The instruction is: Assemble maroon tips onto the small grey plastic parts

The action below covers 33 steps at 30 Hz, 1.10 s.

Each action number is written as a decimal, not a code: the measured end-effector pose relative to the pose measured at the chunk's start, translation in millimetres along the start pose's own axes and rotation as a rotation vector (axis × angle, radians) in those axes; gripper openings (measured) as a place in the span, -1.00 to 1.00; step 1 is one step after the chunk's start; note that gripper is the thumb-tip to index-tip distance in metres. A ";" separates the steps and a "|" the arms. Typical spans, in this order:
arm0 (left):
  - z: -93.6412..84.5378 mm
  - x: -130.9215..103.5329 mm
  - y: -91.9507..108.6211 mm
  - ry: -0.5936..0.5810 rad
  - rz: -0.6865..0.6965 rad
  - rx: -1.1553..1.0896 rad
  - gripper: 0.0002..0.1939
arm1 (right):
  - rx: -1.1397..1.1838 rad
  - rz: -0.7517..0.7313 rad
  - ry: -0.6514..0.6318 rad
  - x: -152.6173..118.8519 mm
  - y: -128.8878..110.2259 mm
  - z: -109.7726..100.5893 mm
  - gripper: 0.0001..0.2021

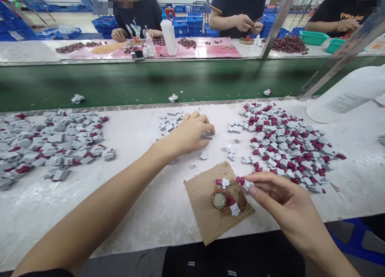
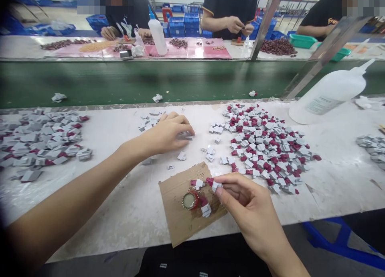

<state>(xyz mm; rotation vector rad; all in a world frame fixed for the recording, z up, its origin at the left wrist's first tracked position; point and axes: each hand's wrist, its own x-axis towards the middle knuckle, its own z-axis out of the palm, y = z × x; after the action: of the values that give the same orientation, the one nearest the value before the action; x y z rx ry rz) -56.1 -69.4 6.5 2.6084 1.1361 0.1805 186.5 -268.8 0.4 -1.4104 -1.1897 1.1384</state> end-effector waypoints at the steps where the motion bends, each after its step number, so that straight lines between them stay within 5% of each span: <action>1: 2.7 0.4 0.3 0.015 0.003 0.007 -0.76 | -0.028 -0.015 -0.001 -1.4 -0.3 0.8 -0.87; 4: 6.5 -1.9 3.8 0.089 0.010 -0.107 -0.81 | -0.105 -0.051 -0.026 -6.0 -0.3 3.1 -0.89; 7: 4.3 -12.4 12.0 0.124 -0.034 -0.525 -0.85 | -0.082 -0.066 -0.044 -10.7 0.8 5.5 -0.90; 11: 2.9 -34.0 24.5 0.014 -0.176 -1.224 -0.75 | -0.043 -0.081 -0.059 -15.4 3.4 7.9 -0.89; 15: 9.1 -51.4 32.9 -0.039 -0.300 -1.578 -0.68 | -0.087 -0.118 -0.075 -18.5 4.5 8.8 -0.86; 21: 12.0 -71.1 38.6 -0.009 -0.446 -1.402 -0.75 | -0.148 -0.179 -0.147 -22.6 -0.8 12.7 -0.80; 25: 9.5 -84.9 41.7 -0.022 -0.416 -1.173 -0.66 | -0.194 -0.239 -0.184 -22.9 0.2 15.7 -0.76; 29: 15.1 -92.9 46.4 0.060 -0.383 -0.919 -0.78 | -0.261 -0.298 -0.191 -21.5 3.9 16.7 -0.73; 33: 26.2 -96.1 50.2 0.107 -0.368 -1.001 -0.78 | -0.275 -0.318 -0.204 -20.1 4.0 16.6 -0.74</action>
<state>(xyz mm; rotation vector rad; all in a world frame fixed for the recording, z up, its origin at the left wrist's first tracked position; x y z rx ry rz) -80.6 -177.8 -2.7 1.5097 1.1260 0.6222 168.7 -287.7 -4.2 -1.2640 -1.7013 0.9353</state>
